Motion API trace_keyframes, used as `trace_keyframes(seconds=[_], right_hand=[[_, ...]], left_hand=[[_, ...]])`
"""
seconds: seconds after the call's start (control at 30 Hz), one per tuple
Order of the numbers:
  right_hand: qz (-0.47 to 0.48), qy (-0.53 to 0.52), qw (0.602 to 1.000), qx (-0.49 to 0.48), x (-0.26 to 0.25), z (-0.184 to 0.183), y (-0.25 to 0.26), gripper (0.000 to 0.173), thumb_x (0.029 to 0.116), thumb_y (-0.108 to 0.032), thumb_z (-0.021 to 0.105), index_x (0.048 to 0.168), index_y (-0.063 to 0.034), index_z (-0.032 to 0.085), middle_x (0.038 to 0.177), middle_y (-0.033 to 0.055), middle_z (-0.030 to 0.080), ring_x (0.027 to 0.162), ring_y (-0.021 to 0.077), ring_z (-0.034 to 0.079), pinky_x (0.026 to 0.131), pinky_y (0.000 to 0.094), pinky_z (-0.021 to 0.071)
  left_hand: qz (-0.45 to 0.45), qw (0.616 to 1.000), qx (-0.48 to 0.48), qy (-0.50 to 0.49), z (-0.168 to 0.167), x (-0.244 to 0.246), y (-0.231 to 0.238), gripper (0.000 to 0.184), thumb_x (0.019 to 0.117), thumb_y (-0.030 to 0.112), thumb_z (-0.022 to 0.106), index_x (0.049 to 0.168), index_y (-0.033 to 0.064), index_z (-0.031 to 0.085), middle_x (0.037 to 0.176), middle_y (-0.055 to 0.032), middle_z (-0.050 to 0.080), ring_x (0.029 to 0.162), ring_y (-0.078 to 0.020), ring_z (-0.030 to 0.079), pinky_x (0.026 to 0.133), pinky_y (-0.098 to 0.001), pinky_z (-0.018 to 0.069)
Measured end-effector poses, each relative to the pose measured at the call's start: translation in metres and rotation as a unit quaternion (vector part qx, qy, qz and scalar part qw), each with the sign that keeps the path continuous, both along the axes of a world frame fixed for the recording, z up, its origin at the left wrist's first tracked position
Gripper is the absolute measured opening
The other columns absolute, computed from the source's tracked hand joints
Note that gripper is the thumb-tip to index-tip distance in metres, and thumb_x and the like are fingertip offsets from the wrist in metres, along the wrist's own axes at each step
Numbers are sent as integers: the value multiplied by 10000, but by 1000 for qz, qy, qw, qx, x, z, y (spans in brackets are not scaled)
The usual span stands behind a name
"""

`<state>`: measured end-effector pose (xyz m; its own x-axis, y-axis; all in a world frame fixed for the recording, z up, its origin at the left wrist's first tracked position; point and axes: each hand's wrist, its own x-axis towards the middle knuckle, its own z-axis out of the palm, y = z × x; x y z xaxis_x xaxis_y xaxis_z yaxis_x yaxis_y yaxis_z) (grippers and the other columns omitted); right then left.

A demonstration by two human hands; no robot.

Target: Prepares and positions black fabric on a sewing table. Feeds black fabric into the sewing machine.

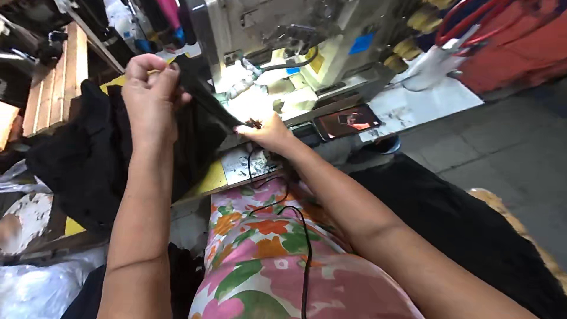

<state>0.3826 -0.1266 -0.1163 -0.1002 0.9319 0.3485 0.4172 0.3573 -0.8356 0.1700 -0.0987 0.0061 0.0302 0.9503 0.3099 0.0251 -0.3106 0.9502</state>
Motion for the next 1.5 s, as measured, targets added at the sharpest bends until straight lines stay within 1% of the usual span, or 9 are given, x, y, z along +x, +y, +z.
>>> trace_keyframes(seconds=[0.07, 0.13, 0.23, 0.33, 0.4, 0.5, 0.57, 1.27, 1.5], right_hand=[[92, 16, 995, -20, 0, 19, -22, 232, 936, -258, 729, 875, -34, 739, 721, -9, 639, 616, 28, 543, 593, 261, 483], [182, -15, 983, 25, 2, 27, -49, 214, 922, -234, 733, 834, -39, 735, 841, 22, 679, 766, 58, 615, 697, 257, 534], [206, -48, 974, 81, 2, 6, -76, 290, 913, -220, 747, 685, -73, 644, 720, 1, 617, 666, 39, 582, 586, 213, 495], [156, -58, 980, 107, 5, -12, -73, 239, 917, -241, 740, 760, -63, 716, 835, 24, 700, 747, 62, 646, 669, 253, 552], [123, -53, 987, 85, 7, -22, -65, 163, 917, -211, 749, 890, -52, 774, 1052, 58, 746, 921, 102, 706, 817, 304, 603], [123, 48, 991, 2, 6, -35, -61, 115, 936, -122, 725, 975, -20, 761, 974, 45, 734, 833, 42, 672, 757, 223, 580], [118, 74, 990, -35, 5, -41, -60, 116, 944, -109, 717, 999, -18, 763, 937, 42, 738, 766, 33, 665, 710, 220, 581], [114, 57, 992, 10, 8, -41, -26, 74, 909, -39, 723, 960, -22, 774, 977, 49, 752, 905, 37, 689, 850, 230, 575], [120, 71, 990, 11, 6, -43, -22, 55, 921, -58, 726, 924, -18, 763, 917, 38, 737, 809, 24, 668, 755, 210, 572]], left_hand=[[-83, 994, 22, 72, -2, 4, -15, 133, 984, 78, 616, 1071, 128, 527, 845, 73, 646, 703, -59, 661, 662, -276, 609], [-131, 958, 110, 231, -9, 2, -24, 184, 952, 64, 652, 1126, 22, 613, 984, -25, 695, 802, -104, 694, 722, -305, 617], [-231, 813, 231, 482, -23, 6, -45, 320, 918, -2, 644, 1231, 58, 674, 1225, -140, 687, 1015, -284, 707, 830, -505, 596], [-329, 705, 246, 578, -35, 11, -43, 323, 893, -24, 677, 1187, 109, 659, 1090, -124, 682, 908, -331, 705, 719, -534, 587], [-307, 697, 256, 595, -20, 3, -25, 136, 956, 30, 626, 1066, 67, 696, 1006, -153, 679, 874, -354, 698, 712, -556, 573], [-321, 682, 242, 611, -2, -2, -9, 95, 970, 164, 681, 1007, 97, 737, 946, -96, 684, 885, -275, 695, 771, -499, 573], [-277, 669, 215, 655, -3, 0, -4, 117, 978, 159, 682, 1004, 62, 741, 966, -159, 678, 905, -361, 692, 758, -576, 561], [-198, 672, 248, 669, -4, 17, -33, 121, 952, 199, 716, 929, 81, 715, 871, -130, 654, 735, -344, 676, 587, -523, 541], [-199, 644, 219, 705, -3, 22, -29, 128, 966, 201, 707, 958, 75, 726, 905, -144, 662, 767, -360, 684, 601, -537, 544]])
